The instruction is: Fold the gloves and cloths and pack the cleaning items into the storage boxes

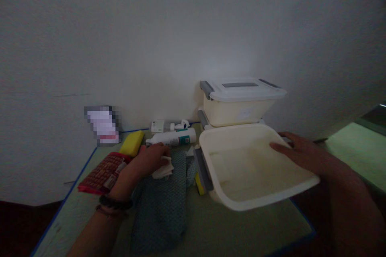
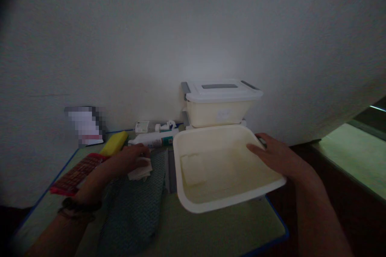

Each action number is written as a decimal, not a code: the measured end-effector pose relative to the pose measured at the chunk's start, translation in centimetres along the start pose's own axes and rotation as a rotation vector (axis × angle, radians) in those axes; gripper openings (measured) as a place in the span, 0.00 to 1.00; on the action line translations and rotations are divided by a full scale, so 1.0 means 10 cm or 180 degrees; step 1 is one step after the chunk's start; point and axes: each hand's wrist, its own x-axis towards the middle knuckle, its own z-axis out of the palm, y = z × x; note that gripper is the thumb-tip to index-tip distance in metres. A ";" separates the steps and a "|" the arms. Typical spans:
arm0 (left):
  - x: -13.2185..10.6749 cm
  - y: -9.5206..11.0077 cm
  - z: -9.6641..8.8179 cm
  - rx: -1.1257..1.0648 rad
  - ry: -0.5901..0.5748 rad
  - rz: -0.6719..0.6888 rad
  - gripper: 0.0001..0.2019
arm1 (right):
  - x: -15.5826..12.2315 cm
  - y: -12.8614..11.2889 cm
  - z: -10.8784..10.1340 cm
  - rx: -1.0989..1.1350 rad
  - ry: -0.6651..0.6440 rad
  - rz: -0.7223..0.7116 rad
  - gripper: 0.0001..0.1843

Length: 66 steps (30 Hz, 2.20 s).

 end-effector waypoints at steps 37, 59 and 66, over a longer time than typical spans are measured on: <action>-0.72 0.05 -0.62 -0.3427 0.1176 0.0416 0.09 | -0.26 -1.74 0.56 0.0490 -0.0340 -0.1394 0.29; -0.79 0.31 -0.55 -0.2697 0.1404 0.0638 0.10 | -0.24 -2.22 0.48 0.2517 -0.1532 -0.1475 0.19; -0.75 0.27 -0.55 -0.3401 0.1168 0.0542 0.15 | -0.14 -2.17 0.46 0.3265 -0.1328 -0.1246 0.17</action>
